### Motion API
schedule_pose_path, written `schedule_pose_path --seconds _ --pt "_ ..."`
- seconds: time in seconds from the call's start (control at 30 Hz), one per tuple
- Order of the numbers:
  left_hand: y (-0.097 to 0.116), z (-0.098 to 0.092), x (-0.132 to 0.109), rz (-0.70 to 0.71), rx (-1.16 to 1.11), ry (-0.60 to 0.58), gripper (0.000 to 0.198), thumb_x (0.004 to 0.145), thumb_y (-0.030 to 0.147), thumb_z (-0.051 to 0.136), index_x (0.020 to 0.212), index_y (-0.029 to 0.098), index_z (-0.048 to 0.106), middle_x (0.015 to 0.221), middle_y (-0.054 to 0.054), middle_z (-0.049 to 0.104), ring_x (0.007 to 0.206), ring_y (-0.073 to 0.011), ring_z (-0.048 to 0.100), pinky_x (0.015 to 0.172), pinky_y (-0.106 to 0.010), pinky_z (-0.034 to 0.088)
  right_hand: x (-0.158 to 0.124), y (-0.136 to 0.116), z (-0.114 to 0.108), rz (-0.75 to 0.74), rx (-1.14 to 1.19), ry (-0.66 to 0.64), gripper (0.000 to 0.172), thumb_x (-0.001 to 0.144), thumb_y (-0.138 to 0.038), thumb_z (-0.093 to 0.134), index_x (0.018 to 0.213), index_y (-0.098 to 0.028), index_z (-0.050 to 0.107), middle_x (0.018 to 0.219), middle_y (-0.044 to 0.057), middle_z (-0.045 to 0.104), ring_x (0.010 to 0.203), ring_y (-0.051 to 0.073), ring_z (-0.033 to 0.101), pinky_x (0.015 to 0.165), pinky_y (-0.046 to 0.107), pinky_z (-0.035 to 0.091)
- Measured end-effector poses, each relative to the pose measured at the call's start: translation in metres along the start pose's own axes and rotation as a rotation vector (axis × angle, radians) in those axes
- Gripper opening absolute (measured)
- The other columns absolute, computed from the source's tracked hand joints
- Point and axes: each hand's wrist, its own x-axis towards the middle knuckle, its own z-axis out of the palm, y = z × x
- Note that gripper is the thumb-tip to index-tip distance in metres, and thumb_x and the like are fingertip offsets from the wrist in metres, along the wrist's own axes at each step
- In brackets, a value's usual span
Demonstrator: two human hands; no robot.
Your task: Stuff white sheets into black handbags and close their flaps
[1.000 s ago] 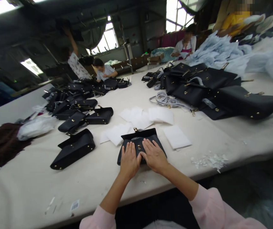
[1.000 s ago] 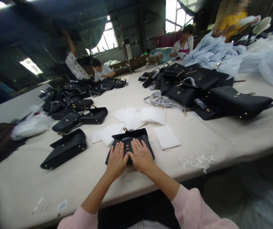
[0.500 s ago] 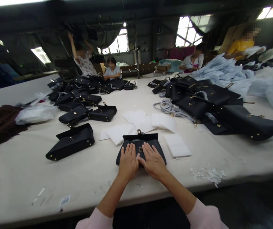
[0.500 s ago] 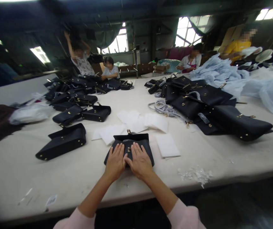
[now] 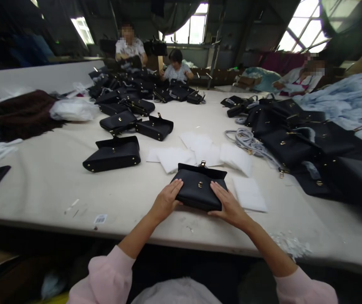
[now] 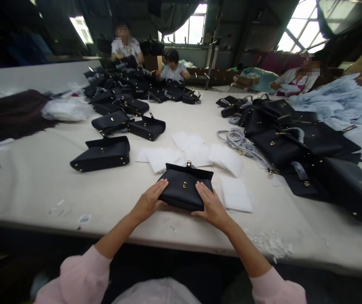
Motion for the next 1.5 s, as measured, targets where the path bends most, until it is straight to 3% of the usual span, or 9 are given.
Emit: schedule_pose_path --seconds 0.27,0.5,0.67,0.87,0.97,1.03,1.2,1.33,1.5 --pt "-0.008 0.012 -0.006 0.04 -0.014 0.066 0.072 0.081 0.012 0.059 0.146 0.016 0.028 0.146 -0.018 0.043 0.139 -0.0284 0.035 0.112 -0.051 0.037 -0.014 0.005 0.014 -0.008 0.177 0.144 0.095 0.076 -0.04 0.074 0.153 -0.025 0.02 0.153 0.013 0.032 0.143 0.03 0.024 0.116 0.053 0.024" --pt "-0.011 0.01 -0.015 0.029 -0.001 0.12 0.056 0.088 0.017 0.049 0.142 0.013 0.037 0.144 -0.017 0.046 0.137 -0.0264 0.039 0.112 -0.047 0.039 -0.031 0.005 0.02 0.03 0.307 0.267 0.087 0.075 -0.029 0.076 0.149 -0.023 0.03 0.151 0.013 0.036 0.142 0.028 0.027 0.117 0.05 0.025" --pt "0.003 0.007 -0.02 0.001 0.15 0.157 0.052 0.089 0.021 0.051 0.138 0.009 0.042 0.138 -0.021 0.051 0.131 -0.0302 0.046 0.11 -0.05 0.04 -0.056 -0.001 0.037 0.215 0.345 0.433 0.082 0.078 -0.03 0.072 0.149 -0.025 0.031 0.15 0.011 0.039 0.139 0.028 0.035 0.115 0.049 0.03" --pt "0.031 0.01 -0.008 0.085 0.207 0.114 0.062 0.089 0.032 0.055 0.144 0.012 0.033 0.146 -0.018 0.043 0.138 -0.0317 0.037 0.113 -0.053 0.032 -0.082 -0.01 0.05 0.369 0.426 0.54 0.091 0.078 -0.036 0.073 0.152 -0.026 0.022 0.153 0.009 0.032 0.139 0.027 0.035 0.115 0.046 0.03" --pt "0.038 0.014 0.006 0.135 0.229 0.069 0.063 0.089 0.027 0.054 0.146 0.015 0.029 0.147 -0.015 0.042 0.137 -0.0303 0.037 0.113 -0.054 0.03 -0.082 -0.02 0.044 0.339 0.414 0.564 0.088 0.079 -0.035 0.072 0.152 -0.028 0.023 0.155 0.007 0.03 0.141 0.026 0.031 0.117 0.045 0.027" --pt "0.039 0.015 0.014 0.148 0.238 0.037 0.064 0.088 0.025 0.055 0.146 0.017 0.03 0.147 -0.013 0.043 0.137 -0.0299 0.038 0.113 -0.054 0.03 -0.079 -0.024 0.033 0.298 0.436 0.511 0.074 0.083 -0.034 0.068 0.148 -0.027 0.033 0.153 0.006 0.035 0.14 0.025 0.033 0.117 0.045 0.027" --pt "0.044 0.013 0.028 0.173 0.205 -0.017 0.069 0.083 0.026 0.062 0.145 0.019 0.032 0.146 -0.012 0.044 0.137 -0.0282 0.039 0.113 -0.052 0.031 -0.046 -0.018 -0.01 0.336 0.539 0.502 0.036 0.091 -0.038 0.057 0.123 -0.024 0.063 0.13 0.009 0.061 0.124 0.025 0.054 0.109 0.045 0.04" --pt "0.052 0.017 0.03 0.126 0.167 0.014 0.073 0.081 0.023 0.064 0.146 0.017 0.03 0.148 -0.013 0.042 0.138 -0.0291 0.038 0.113 -0.054 0.031 0.025 0.002 -0.032 0.202 0.381 0.494 0.04 0.085 -0.03 0.065 0.123 -0.02 0.064 0.126 0.01 0.063 0.119 0.025 0.056 0.108 0.043 0.04" --pt "0.057 0.021 0.028 0.056 0.116 0.043 0.073 0.08 0.02 0.063 0.146 0.016 0.031 0.148 -0.012 0.043 0.138 -0.0298 0.037 0.114 -0.053 0.029 0.117 0.025 -0.028 0.147 0.345 0.246 0.044 0.078 -0.021 0.071 0.121 -0.015 0.065 0.125 0.012 0.064 0.117 0.027 0.057 0.105 0.042 0.04"
